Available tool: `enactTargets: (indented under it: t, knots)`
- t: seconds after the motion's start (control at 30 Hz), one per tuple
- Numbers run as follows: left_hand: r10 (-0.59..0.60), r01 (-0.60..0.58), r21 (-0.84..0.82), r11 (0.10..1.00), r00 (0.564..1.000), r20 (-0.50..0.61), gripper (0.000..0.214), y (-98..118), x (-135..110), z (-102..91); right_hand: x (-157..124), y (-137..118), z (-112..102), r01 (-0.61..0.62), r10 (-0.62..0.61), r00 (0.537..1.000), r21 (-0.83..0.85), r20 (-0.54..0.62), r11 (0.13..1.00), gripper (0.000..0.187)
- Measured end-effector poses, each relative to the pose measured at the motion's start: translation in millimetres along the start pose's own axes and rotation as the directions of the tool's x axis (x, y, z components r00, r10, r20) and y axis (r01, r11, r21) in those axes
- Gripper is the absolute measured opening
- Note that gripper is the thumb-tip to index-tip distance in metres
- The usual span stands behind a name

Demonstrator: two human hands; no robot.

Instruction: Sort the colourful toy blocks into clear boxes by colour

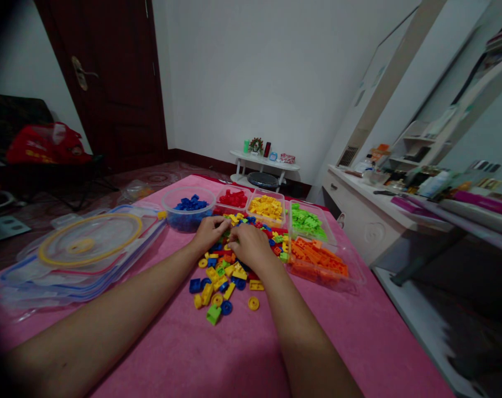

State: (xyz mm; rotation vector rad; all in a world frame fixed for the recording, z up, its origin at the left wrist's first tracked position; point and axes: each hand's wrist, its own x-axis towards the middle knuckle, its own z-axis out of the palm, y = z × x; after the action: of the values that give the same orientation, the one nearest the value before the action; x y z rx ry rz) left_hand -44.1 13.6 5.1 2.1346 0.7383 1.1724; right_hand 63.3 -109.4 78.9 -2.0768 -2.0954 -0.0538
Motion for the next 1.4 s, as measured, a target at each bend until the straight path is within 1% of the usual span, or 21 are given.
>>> enactTargets:
  t: [0.07, 0.17, 0.23, 0.3, 0.47, 0.7, 0.87, 1.0, 1.17, 1.4]
  knots:
    - [0.0, 0.0, 0.01, 1.0, 1.0, 0.002, 0.038, -0.5, 0.1, 0.0, 0.6, 0.5, 1.2, -0.029, 0.029, 0.999, -0.013, -0.014, 0.999, 0.011]
    - [-0.003, 0.003, 0.021, 1.0, 1.0, -0.008, 0.041, -1.2, 0.5, 0.3, 0.6, 0.2, 4.2, -0.075, 0.074, 0.996, -0.037, -0.039, 0.996, 0.02]
    - [-0.003, 0.003, 0.02, 1.0, 1.0, -0.01, 0.04, -1.7, 0.7, 0.7, 0.1, 0.2, 5.2, -0.092, 0.091, 0.996, -0.052, -0.026, 0.994, 0.028]
    - [-0.01, 0.01, 0.019, 1.0, 1.0, -0.003, 0.039, -2.0, 1.0, 1.0, -0.3, 0.7, 4.9, -0.102, 0.102, 0.995, -0.064, 0.003, 0.993, 0.031]
    - [-0.02, 0.02, 0.011, 1.0, 1.0, -0.011, 0.038, -1.9, 1.2, 1.2, 0.1, 2.2, 2.1, -0.108, 0.11, 0.993, -0.062, 0.039, 0.992, 0.024]
    - [-0.022, 0.022, 0.02, 1.0, 1.0, -0.005, 0.038, -0.8, 0.8, 0.6, 1.4, 4.6, 1.7, -0.167, 0.171, 0.983, -0.061, 0.067, 0.984, 0.026]
    - [-0.024, 0.024, 0.036, 0.999, 1.0, -0.01, 0.039, -0.8, 0.9, 0.1, 1.1, 9.2, 1.0, -0.161, 0.163, 0.985, -0.038, 0.064, 0.986, 0.024]
    - [-0.025, 0.025, 0.039, 0.999, 1.0, -0.007, 0.037, 0.9, 0.8, -0.5, 0.7, 11.9, 0.0, -0.142, 0.144, 0.986, -0.032, 0.078, 0.989, 0.03]
    - [-0.026, 0.026, 0.023, 0.999, 1.0, -0.003, 0.036, 2.2, 0.6, -0.8, -1.2, 9.8, -2.4, -0.116, 0.12, 0.985, -0.038, 0.127, 0.993, 0.037]
    - [-0.027, 0.027, 0.028, 0.999, 1.0, -0.002, 0.037, -1.8, 0.8, 0.6, -0.3, 8.7, -2.4, -0.129, 0.134, 0.982, -0.041, 0.133, 0.991, 0.028]
